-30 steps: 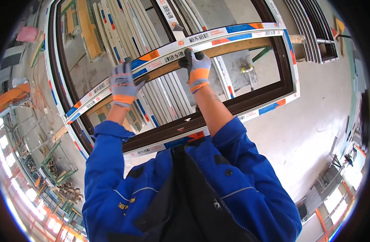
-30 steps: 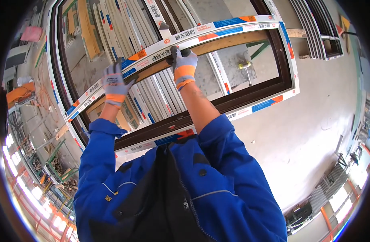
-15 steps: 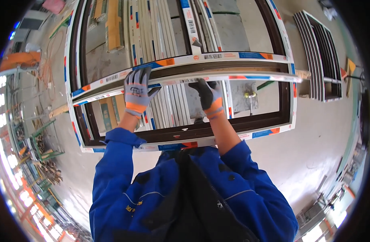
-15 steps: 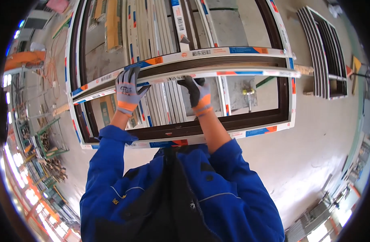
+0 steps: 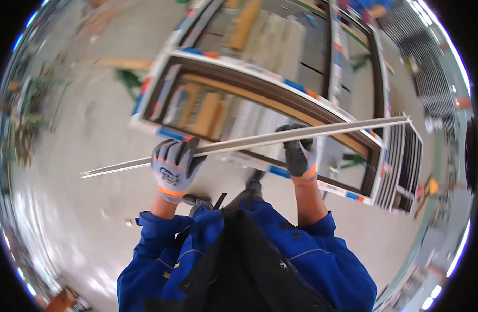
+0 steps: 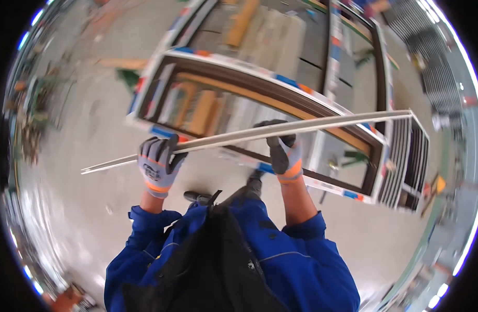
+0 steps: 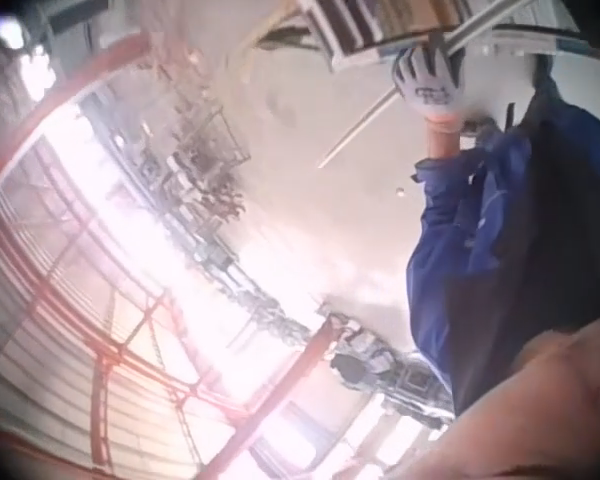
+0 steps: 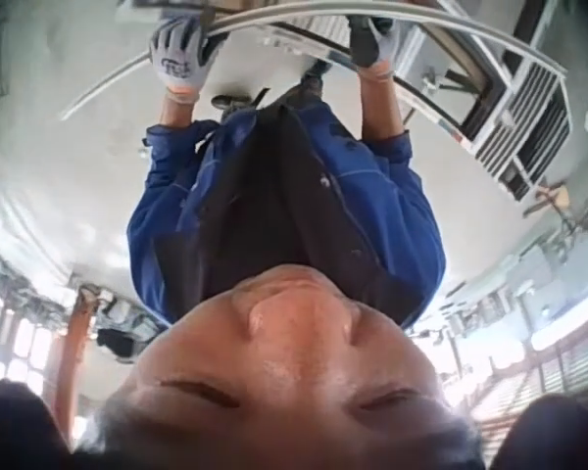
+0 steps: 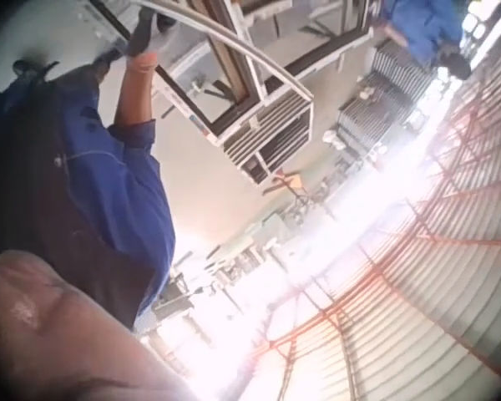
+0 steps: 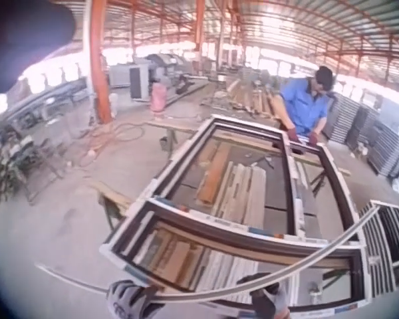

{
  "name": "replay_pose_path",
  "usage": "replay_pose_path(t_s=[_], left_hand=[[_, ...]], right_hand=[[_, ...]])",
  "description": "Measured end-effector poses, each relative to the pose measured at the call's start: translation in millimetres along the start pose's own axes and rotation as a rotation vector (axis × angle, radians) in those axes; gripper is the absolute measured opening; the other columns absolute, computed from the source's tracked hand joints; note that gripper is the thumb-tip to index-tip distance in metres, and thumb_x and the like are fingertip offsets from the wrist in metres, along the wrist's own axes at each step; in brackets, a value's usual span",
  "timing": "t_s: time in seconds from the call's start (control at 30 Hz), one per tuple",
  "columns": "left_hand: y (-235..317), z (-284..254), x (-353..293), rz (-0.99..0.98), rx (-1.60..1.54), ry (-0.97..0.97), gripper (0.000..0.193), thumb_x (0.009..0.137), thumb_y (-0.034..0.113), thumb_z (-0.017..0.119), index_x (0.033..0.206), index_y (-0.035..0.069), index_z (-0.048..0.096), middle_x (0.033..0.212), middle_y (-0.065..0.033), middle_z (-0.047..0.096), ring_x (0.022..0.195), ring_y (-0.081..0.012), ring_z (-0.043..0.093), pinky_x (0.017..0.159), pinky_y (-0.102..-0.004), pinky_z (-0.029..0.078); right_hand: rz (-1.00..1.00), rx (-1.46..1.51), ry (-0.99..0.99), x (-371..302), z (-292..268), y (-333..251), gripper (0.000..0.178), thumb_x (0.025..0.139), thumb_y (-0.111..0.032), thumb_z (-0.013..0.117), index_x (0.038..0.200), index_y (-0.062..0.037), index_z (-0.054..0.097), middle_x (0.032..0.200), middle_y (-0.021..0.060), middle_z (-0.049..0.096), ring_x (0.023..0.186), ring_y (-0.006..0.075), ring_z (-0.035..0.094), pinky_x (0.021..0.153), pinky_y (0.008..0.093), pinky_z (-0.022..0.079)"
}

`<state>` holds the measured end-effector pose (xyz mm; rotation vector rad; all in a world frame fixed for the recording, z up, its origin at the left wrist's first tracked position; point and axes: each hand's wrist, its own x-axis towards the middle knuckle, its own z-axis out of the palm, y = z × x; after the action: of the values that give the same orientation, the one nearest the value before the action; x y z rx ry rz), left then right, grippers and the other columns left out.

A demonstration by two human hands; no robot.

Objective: Assembling and measuring aluminum window frames in a factory setting.

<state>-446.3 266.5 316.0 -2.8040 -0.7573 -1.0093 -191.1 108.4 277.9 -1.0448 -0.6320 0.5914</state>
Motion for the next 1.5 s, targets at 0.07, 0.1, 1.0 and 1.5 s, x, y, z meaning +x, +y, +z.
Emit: replay_pose_path(t_s=[0.07, 0.1, 1.0, 1.5], left_hand=[[-44.2, -42.0, -54.2, -0.175, -0.048, -0.084, 0.048, 0.065, 0.031, 0.078, 0.109, 0.011, 0.069, 0.09, -0.0079, 0.06, 0.089, -0.031, 0.057, 0.085, -0.0441, 0.047], [-62.6, -70.9, -72.7, -0.242, -0.056, -0.153, 0.049, 0.067, 0.032, 0.078, 0.11, 0.011, 0.068, 0.091, -0.0072, 0.06, 0.089, -0.0303, 0.057, 0.085, -0.0445, 0.046], [-591.4, -215.5, -228.5, -1.215, -0.014, -0.232, 0.036, 0.078, 0.026, 0.073, 0.109, 0.011, 0.064, 0.097, -0.0123, 0.065, 0.095, -0.0338, 0.059, 0.083, -0.0438, 0.047], [-1104.5, -127.1, -31.2, -0.84, -0.077, -0.316, 0.035, 0.079, 0.028, 0.07, 0.111, 0.013, 0.064, 0.103, -0.0112, 0.064, 0.101, -0.0327, 0.057, 0.092, -0.0443, 0.044]], right_hand=[[0.157, -0.075, -0.072, -17.9, 65.2, 19.9, 0.017, 0.093, -0.015, 0.064, 0.106, -0.0042, 0.062, 0.097, 0.0062, 0.066, 0.083, 0.0111, 0.058, 0.075, 0.0254, 0.046], [0.233, -0.127, -0.049, -31.0, 94.0, 25.3, 0.015, 0.093, -0.014, 0.064, 0.105, -0.0048, 0.062, 0.098, 0.0062, 0.066, 0.088, 0.0128, 0.06, 0.078, 0.0272, 0.048], [0.64, 0.001, -0.636, 135.6, 736.3, 301.3, 0.017, 0.084, -0.002, 0.068, 0.099, 0.0034, 0.061, 0.091, 0.0084, 0.067, 0.084, 0.016, 0.065, 0.075, 0.0273, 0.055], [0.348, -0.052, -0.337, 401.6, 998.7, 421.8, 0.017, 0.09, -0.011, 0.066, 0.099, 0.0033, 0.062, 0.082, 0.0094, 0.065, 0.073, 0.0218, 0.066, 0.071, 0.034, 0.055]])
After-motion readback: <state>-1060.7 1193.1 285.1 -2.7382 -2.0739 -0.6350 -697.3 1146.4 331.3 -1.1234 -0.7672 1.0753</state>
